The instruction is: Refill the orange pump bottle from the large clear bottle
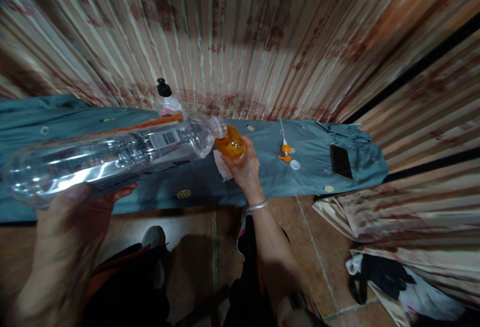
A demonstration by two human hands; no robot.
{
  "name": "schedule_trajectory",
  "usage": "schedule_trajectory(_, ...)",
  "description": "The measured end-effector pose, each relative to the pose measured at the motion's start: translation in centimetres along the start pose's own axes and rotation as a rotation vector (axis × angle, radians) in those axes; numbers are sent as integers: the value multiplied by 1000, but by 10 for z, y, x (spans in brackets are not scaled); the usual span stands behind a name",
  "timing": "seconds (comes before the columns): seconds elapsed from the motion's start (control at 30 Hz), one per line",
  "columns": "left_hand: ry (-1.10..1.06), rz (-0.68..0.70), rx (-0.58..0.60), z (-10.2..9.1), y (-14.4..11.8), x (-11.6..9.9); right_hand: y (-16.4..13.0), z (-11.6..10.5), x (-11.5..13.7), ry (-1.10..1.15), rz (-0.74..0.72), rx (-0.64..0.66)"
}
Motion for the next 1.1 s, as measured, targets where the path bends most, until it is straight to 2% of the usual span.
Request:
schedule_trajectory(0.87, 12, 24, 18, 3, 0, -1, -1, 0, -3, -45, -46, -12)
schedule_trajectory(1.1, 12, 21, 20, 3, 0, -1, 0, 1, -1, -39, -20, -6)
Point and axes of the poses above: each hand's wrist, its own y-axis towards the middle knuckle, its own z-axis out of the palm, x = y × z, the point moved 3 cm from there along y, towards the middle knuckle, and after that the axes turned 10 degrees about -z, right-handed, at the moved point
